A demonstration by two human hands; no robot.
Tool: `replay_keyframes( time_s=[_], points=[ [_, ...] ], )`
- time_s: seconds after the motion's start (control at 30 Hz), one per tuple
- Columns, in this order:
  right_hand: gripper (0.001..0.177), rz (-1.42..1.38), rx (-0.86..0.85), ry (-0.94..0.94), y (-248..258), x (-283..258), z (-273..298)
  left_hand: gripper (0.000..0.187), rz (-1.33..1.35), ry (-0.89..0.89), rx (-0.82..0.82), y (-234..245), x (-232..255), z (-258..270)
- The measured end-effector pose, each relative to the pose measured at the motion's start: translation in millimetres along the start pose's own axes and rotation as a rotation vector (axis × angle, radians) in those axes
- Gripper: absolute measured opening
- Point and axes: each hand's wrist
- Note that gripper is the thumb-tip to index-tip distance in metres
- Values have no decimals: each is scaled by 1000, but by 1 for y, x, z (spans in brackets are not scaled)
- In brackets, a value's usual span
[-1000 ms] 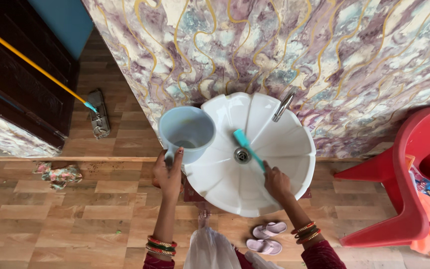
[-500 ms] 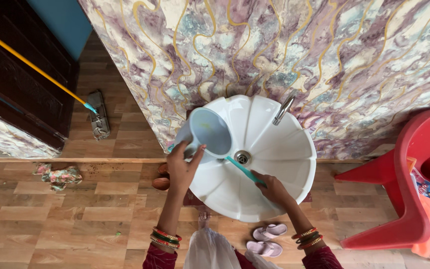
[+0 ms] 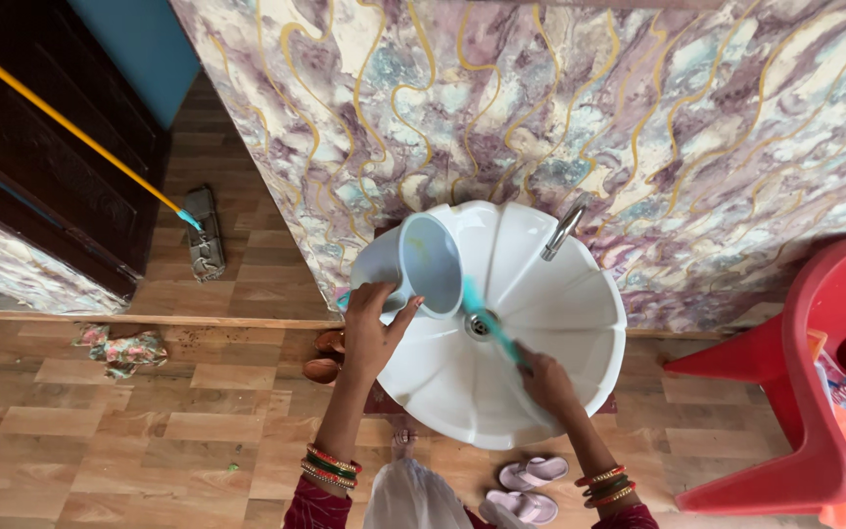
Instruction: The person scrubs a white pedestal sink with a teal brush while repeatedly pouring water from a light blue mug into the basin. The person continues scrubbing the sink surface and rinsing the brush with water from the mug.
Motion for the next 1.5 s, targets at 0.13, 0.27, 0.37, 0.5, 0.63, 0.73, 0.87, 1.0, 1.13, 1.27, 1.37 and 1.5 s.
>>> replay_keyframes(
  time_s=[0.13,0.27,0.37,0.5,0.63,0.73,0.87,1.0,1.13,1.27,1.37,1.5],
  points=[
    [56,-31,-102,91,1,-6,1,37,21,-46,72,2,-3,5],
    [54,93,50,-136,4,-8,1,37,-14,-45,116,3,-7,10],
    [54,138,159,-230,5,-7,0,39,2,5,146,2,-8,15],
    [54,89,150,-193,4,-6,2,40,46,94,165,3,-4,25],
    [57,22,-18,14,6,-9,3,39,18,97,170,5,-3,27],
    [56,21,-75,-7,7,-14,5,38,-31,65,174,7,0,24],
    [54,142,58,-155,7,-13,3,38,-38,13,159,10,5,19],
    [55,231,177,-234,2,-7,1,36,-47,16,152,15,9,18],
    [55,173,139,-167,-1,-3,0,35,-48,-16,132,15,10,16],
    [56,51,-67,35,0,-8,4,37,-78,-60,69,10,8,13],
    [55,116,-76,-57,5,-14,5,36,-104,-87,14,8,6,11],
    [55,238,112,-299,11,-15,0,35,-114,-116,-59,2,2,3]
  ],
)
Point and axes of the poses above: each hand's wrist, its own z-axis away from the middle knuckle, its own y-axis out of the back of the hand, x = y × z, and after that the axes turned 12 degrees about -y, right-handed
